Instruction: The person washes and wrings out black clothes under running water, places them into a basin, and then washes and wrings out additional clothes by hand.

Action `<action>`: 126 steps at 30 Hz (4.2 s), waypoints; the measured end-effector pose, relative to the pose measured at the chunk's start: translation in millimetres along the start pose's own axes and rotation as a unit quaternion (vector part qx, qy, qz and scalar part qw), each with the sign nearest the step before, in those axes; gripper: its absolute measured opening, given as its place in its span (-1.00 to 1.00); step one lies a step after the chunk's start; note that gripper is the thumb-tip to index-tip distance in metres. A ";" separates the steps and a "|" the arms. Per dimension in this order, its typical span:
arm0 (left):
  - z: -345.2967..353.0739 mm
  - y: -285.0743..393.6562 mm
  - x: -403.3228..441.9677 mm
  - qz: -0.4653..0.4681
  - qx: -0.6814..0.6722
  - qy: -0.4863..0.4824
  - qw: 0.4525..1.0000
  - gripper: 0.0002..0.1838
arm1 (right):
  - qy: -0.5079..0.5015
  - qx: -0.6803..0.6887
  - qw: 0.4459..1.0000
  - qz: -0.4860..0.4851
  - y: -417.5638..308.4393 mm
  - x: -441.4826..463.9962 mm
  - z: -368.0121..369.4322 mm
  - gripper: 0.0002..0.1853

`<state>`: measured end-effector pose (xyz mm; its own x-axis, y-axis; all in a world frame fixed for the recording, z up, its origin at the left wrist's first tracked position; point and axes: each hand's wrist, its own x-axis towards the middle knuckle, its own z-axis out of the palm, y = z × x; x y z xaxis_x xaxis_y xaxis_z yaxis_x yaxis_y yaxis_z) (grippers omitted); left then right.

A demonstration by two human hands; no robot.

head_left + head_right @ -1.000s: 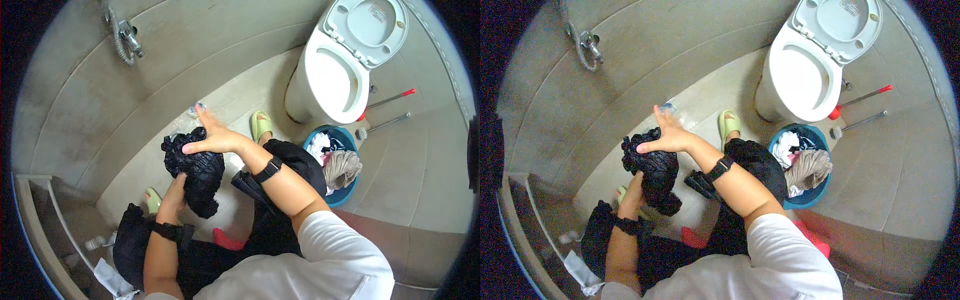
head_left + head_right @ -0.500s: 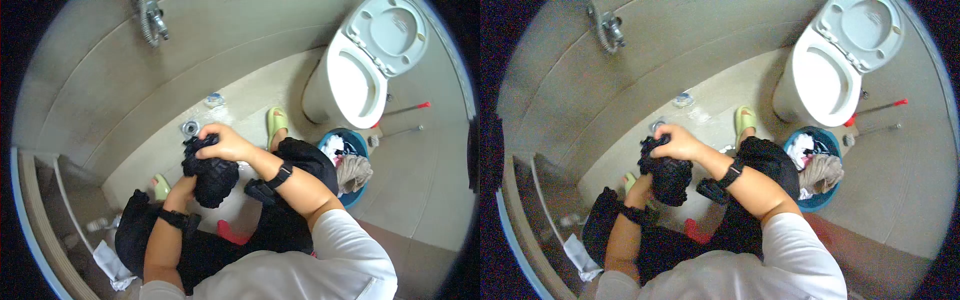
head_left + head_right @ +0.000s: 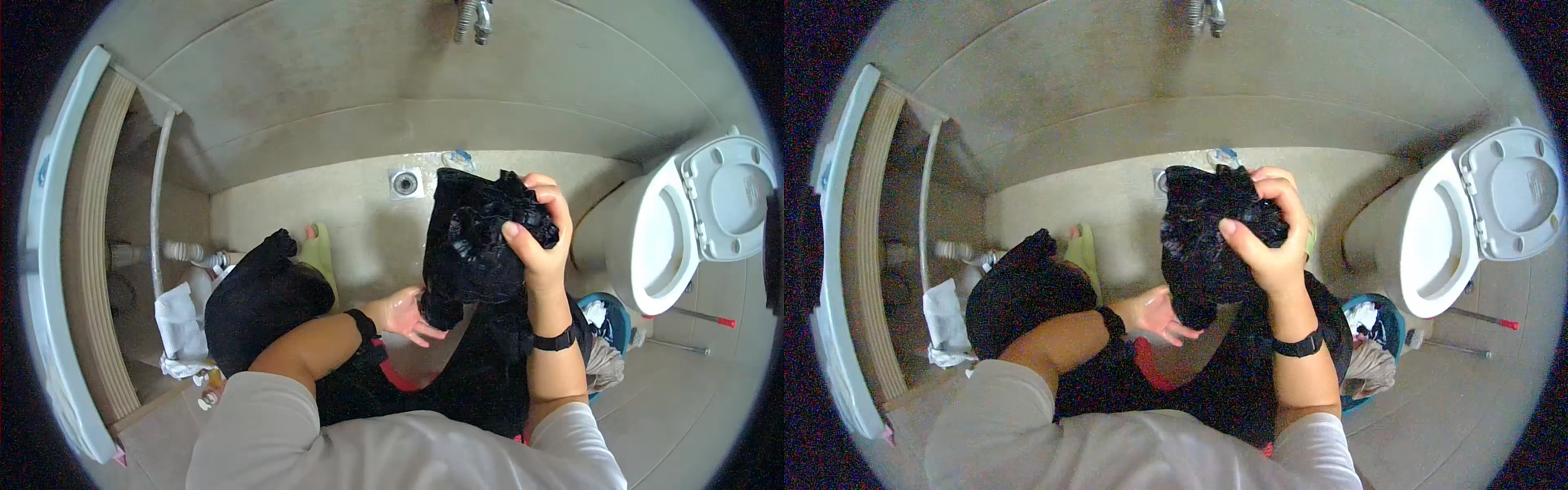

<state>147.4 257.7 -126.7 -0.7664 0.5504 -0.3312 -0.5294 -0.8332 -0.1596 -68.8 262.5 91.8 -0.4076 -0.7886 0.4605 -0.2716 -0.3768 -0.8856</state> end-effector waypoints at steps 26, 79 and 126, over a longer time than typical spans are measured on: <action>115.4 2.2 -30.0 0.413 0.868 0.122 0.245 -0.83 | 0.223 0.069 0.906 0.352 128.5 -34.5 7.2 -0.75; 93.4 -11.8 -8.2 0.349 0.901 0.151 0.210 -0.83 | 0.095 0.159 0.882 0.434 114.6 -43.3 27.6 -0.78; 144.1 86.7 -91.9 0.704 0.303 0.344 0.543 -0.71 | 0.204 0.333 0.815 0.428 78.8 -7.7 -14.6 -0.86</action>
<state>119.5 142.5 23.9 -0.3593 -0.9327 -0.0310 0.2222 -0.1178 0.9679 -99.8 245.9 19.3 -0.4920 -0.7245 -0.4828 0.7431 -0.0605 -0.6664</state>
